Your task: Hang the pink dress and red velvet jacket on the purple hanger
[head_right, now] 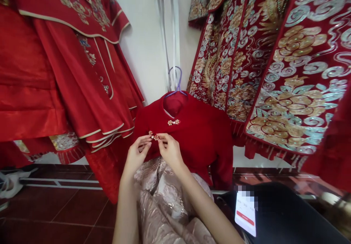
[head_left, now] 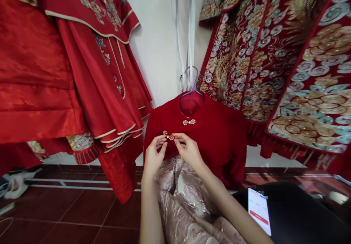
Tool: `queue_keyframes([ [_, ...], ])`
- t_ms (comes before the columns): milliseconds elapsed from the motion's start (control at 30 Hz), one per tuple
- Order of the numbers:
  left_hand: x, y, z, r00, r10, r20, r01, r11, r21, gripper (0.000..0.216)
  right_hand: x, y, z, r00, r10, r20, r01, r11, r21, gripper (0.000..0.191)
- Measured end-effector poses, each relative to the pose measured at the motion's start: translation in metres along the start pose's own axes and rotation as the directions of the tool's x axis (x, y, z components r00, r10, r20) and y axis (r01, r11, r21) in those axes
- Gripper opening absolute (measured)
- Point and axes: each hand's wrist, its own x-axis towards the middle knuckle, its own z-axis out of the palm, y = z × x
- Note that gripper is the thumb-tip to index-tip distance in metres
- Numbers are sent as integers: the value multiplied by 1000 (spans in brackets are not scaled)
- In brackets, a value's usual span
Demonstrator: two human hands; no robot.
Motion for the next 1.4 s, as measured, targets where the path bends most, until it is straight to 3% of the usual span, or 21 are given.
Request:
queue_keyframes([
  [67,-4,-3,-14,996,-47,73,46,999,19,25,-11,-6,-23,995,33,90,-29,999,-43,22],
  [167,-9,-14,-28,981,-147,123,142,988,56,24,-28,-8,-56,983,139,119,-112,970,-214,17],
  [300,-14,-23,-29,946,-231,228,220,973,72,23,-42,8,-73,947,287,142,-222,908,-355,11],
  [467,-14,-21,-16,874,-317,369,335,942,16,28,-39,32,-58,985,171,-23,-167,912,-373,25],
  [533,-13,-20,-11,855,-320,407,362,932,-28,32,-37,38,-52,987,156,-22,-155,927,-342,23],
  [733,-14,-21,-2,842,-324,432,394,915,-83,38,-39,26,-60,953,260,155,-221,948,-230,18],
  [867,-12,-25,3,856,-285,430,356,930,-92,28,-41,6,-54,915,230,332,-201,972,-121,22],
  [933,-11,-29,6,872,-266,411,332,938,-96,22,-39,7,-37,941,201,273,-185,979,-85,18],
  [1100,-6,-45,9,914,-315,257,345,935,-80,13,-38,38,7,990,138,-28,-139,990,-34,16],
  [1233,-5,-51,11,910,-364,198,385,919,-81,14,-43,56,14,996,80,-28,-82,992,-90,18],
  [1400,-7,-46,15,892,-405,202,426,902,-72,21,-48,60,14,998,-7,-59,-3,986,-164,21],
])
